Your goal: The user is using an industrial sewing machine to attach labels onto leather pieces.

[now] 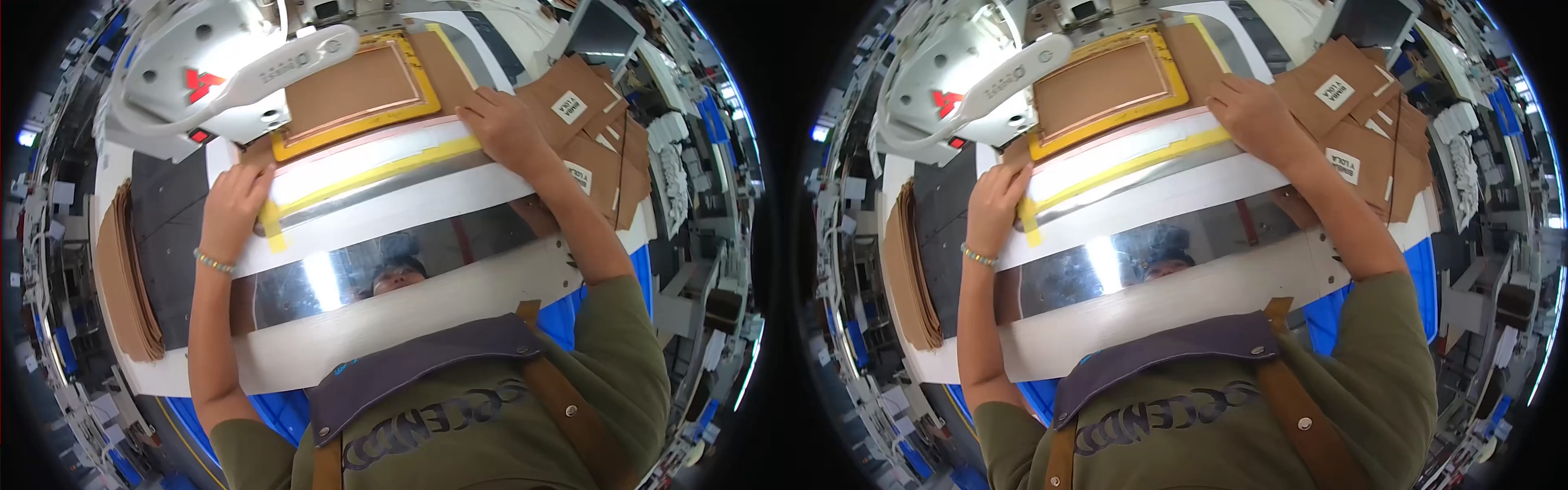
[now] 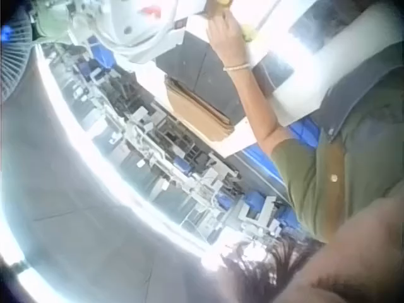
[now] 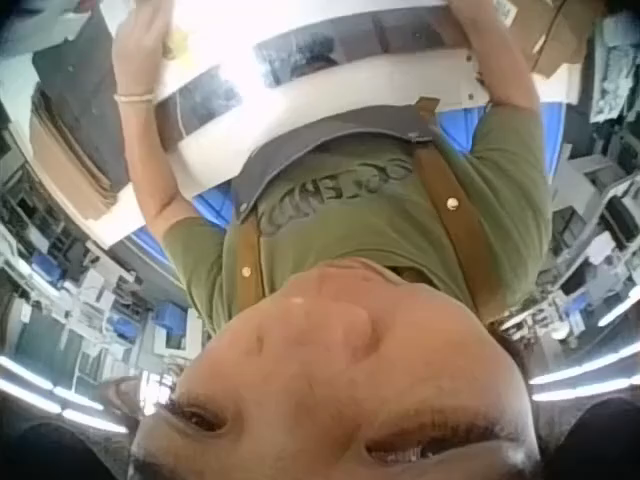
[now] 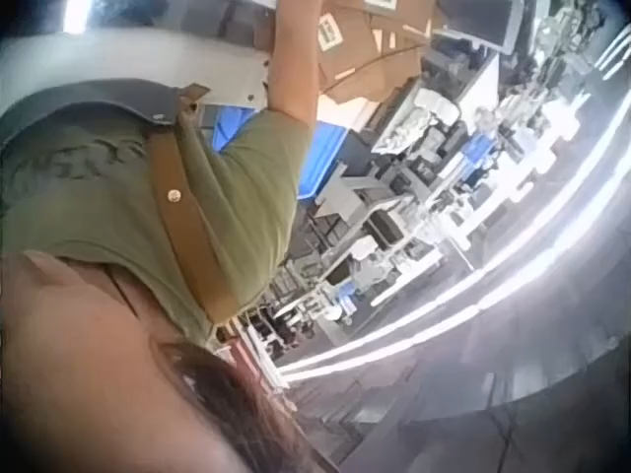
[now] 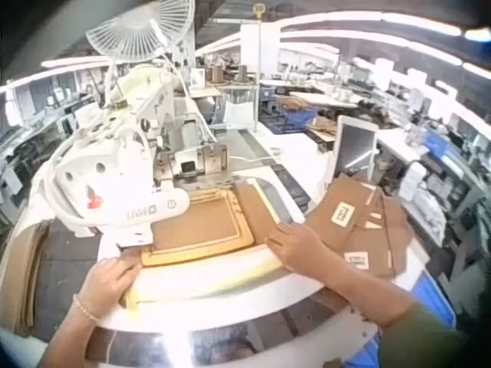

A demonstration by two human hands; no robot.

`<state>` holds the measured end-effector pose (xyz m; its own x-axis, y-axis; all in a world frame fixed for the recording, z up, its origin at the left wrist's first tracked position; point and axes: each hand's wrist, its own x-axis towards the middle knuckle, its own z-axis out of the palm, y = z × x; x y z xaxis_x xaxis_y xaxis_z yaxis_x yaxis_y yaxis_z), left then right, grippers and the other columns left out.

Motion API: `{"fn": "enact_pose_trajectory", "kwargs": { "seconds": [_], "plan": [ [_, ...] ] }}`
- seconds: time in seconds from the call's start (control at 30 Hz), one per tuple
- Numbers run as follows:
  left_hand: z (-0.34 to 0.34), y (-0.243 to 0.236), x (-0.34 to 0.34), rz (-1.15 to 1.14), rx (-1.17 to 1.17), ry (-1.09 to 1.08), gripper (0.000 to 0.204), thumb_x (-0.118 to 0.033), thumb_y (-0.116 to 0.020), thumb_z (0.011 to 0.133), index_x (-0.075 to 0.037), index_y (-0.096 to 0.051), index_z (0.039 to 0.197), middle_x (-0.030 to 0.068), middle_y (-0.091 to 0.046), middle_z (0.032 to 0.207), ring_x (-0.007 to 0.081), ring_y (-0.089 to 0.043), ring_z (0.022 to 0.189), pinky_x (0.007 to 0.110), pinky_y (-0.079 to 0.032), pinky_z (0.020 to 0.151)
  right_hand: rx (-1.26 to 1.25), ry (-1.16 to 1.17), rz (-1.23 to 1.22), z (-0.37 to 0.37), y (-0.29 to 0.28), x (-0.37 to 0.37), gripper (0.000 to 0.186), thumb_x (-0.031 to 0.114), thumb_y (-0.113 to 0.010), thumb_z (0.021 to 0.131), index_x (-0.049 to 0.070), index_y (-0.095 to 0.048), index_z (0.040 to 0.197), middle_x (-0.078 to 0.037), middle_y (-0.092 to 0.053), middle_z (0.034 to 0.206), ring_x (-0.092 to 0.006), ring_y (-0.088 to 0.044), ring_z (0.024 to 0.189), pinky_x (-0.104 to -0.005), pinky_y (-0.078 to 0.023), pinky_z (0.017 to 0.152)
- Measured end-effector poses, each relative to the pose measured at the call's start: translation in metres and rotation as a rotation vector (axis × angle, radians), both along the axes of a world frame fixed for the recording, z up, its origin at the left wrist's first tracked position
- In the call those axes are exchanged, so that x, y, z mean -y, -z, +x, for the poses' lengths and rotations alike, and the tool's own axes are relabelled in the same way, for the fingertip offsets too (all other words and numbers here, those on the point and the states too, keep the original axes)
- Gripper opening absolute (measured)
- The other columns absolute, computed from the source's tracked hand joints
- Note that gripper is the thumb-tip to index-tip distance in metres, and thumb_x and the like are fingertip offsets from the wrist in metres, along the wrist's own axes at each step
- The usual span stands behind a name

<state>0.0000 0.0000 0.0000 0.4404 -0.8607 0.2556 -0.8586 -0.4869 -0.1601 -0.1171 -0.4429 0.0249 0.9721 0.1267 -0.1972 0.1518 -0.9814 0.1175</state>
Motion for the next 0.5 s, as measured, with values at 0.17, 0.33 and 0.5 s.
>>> {"fn": "enact_pose_trajectory", "kwargs": {
  "seconds": [0.17, 0.33, 0.5],
  "plan": [
    [-0.026, 0.006, -0.003, -0.133, -0.056, -0.188, 0.045, -0.012, -0.062, 0.1, -0.006, -0.065, 0.144, 0.0139, -0.057, 0.155, 0.035, -0.05, 0.145, 0.047, -0.042, 0.116, 0.582, -0.142, 0.146, -0.032, 0.027, 0.011, 0.052, 0.042, -0.06, 0.106, 0.002, -0.066, 0.138, -0.014, -0.055, 0.156, -0.0309, -0.045, 0.149, -0.0503, -0.038, 0.119],
    [-0.03, 0.012, -0.003, -0.147, -0.191, -0.224, 0.051, -0.019, -0.065, 0.101, -0.007, -0.06, 0.151, 0.0152, -0.047, 0.166, 0.0392, -0.036, 0.156, 0.051, -0.032, 0.126, 0.506, -0.069, 0.148, -0.038, 0.039, 0.009, 0.063, 0.052, -0.049, 0.111, 0.002, -0.059, 0.149, -0.013, -0.043, 0.168, -0.0338, -0.034, 0.157, -0.0552, -0.03, 0.125],
    [-0.032, 0.009, -0.004, -0.162, -0.172, -0.275, 0.053, -0.021, -0.068, 0.1, -0.007, -0.061, 0.151, 0.0162, -0.047, 0.166, 0.042, -0.036, 0.156, 0.052, -0.033, 0.125, 0.44, -0.083, 0.239, -0.038, 0.04, 0.014, 0.063, 0.045, -0.052, 0.11, 0.003, -0.051, 0.157, -0.013, -0.037, 0.172, -0.0355, -0.029, 0.16, -0.0516, -0.024, 0.129]
  ]
}}
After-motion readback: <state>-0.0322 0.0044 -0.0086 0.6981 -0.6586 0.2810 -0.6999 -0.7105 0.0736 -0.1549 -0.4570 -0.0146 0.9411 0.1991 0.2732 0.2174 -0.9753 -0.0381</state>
